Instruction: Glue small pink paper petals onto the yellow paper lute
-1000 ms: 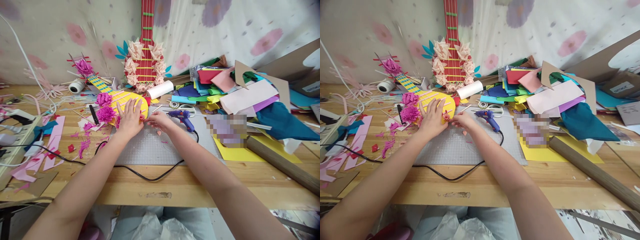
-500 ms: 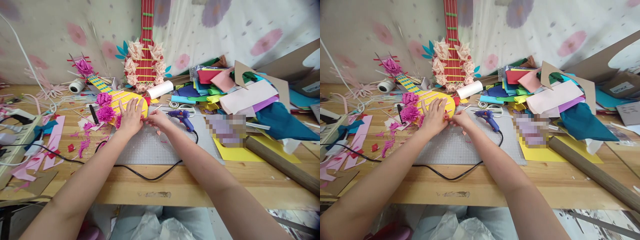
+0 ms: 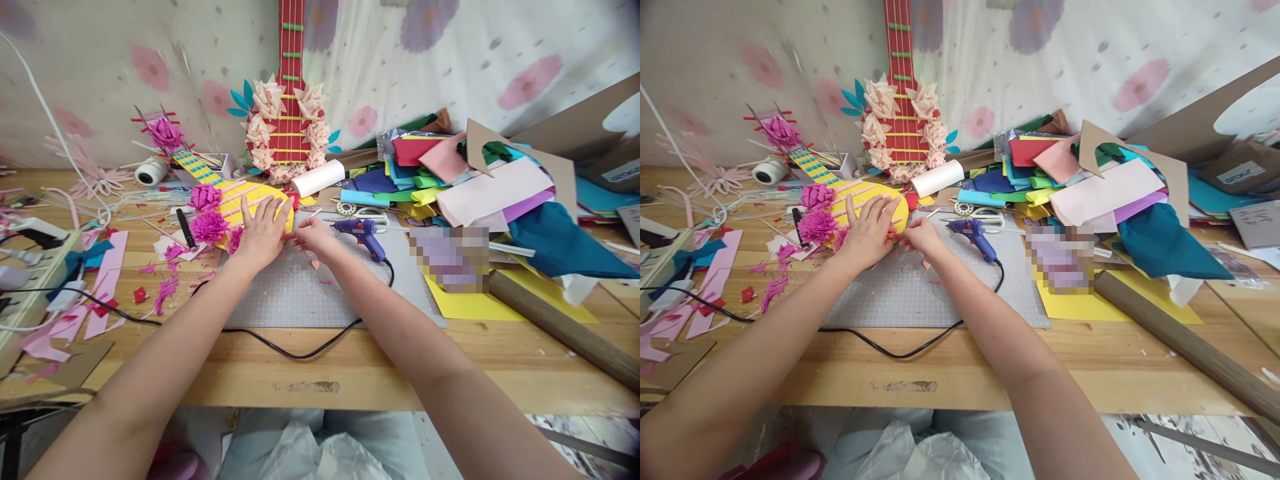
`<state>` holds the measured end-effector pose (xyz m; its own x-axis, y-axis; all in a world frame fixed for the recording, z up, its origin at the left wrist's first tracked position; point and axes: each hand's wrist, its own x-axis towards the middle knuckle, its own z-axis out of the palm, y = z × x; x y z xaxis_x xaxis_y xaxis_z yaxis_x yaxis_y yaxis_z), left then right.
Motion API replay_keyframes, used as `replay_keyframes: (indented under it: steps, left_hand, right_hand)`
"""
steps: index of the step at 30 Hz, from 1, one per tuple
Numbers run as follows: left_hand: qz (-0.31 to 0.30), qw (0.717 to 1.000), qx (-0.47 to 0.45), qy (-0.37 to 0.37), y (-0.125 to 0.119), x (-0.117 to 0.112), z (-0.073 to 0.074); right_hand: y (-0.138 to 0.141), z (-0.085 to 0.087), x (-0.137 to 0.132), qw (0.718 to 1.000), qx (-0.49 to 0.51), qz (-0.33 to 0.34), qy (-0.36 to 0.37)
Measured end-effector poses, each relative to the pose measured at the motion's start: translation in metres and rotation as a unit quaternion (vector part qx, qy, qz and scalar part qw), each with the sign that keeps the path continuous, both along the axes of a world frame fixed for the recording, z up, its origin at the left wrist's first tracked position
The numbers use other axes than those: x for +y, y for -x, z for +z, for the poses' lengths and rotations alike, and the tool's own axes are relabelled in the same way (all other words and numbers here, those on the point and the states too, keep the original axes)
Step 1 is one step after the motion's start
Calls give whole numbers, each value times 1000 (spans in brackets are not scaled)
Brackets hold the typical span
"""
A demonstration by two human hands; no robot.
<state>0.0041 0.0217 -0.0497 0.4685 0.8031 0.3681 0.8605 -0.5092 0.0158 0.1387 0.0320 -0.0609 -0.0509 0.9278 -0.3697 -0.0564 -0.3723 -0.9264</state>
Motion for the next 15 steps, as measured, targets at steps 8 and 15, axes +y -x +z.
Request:
replay_keyframes:
  steps: [8, 15]
  left_hand:
    - [7, 1000, 4, 7, 3, 2, 4]
    - [35, 999, -32, 0, 8, 2, 9]
  right_hand:
    - [0, 2, -2, 1000, 11, 0, 5]
    - [-9, 1, -4, 1000, -12, 2, 6]
